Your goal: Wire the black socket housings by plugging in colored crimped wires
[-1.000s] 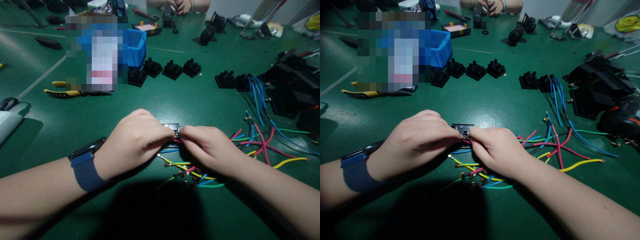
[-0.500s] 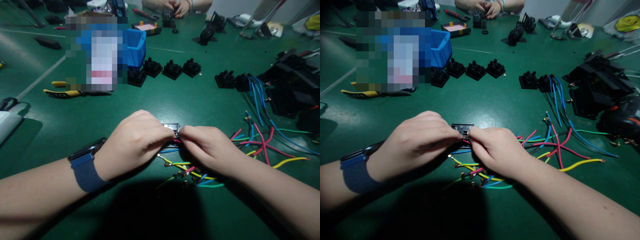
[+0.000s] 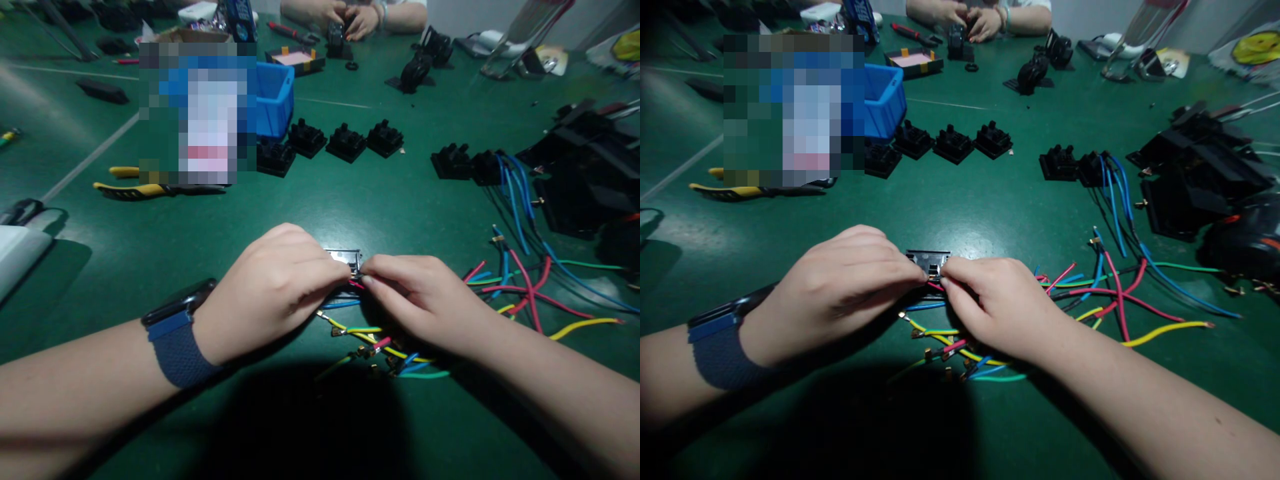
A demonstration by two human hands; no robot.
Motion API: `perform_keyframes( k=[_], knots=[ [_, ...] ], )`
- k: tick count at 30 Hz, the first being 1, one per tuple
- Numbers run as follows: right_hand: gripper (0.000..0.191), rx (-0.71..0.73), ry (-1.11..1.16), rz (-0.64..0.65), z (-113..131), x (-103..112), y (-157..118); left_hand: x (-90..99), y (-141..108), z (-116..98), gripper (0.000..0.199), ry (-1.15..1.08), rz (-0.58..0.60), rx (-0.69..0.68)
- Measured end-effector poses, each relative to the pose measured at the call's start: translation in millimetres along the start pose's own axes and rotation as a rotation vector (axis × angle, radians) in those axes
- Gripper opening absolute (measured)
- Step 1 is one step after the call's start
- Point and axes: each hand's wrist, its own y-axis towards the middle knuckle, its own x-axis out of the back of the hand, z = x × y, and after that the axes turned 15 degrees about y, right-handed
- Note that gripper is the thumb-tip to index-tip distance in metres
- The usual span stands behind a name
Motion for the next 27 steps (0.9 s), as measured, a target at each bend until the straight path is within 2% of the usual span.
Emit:
perform_keyframes(
  k=[8, 13, 21, 27],
  knots=[
    [0.020, -0.034, -0.002, 0.011, 1.4, 0.0, 0.1, 0.1, -0.2, -0.9, 0.014, 0.024, 0.008, 0.002],
    [0.019, -0.034, -0.056, 0.004, 0.7, -1.8, -0.9, -2.7, -0.6, 1.2, 0.013, 0.032, -0.036, -0.032],
    [0.023, -0.029, -0.069, 0.004, -1.4, -0.9, -0.2, -2.7, -1.6, 4.7, 0.018, 0.067, 0.026, -0.068],
    [0.021, -0.021, -0.047, 0.023, -1.9, -0.2, 0.2, -3.0, -1.3, 5.2, 0.018, 0.051, 0.009, -0.060]
  ],
)
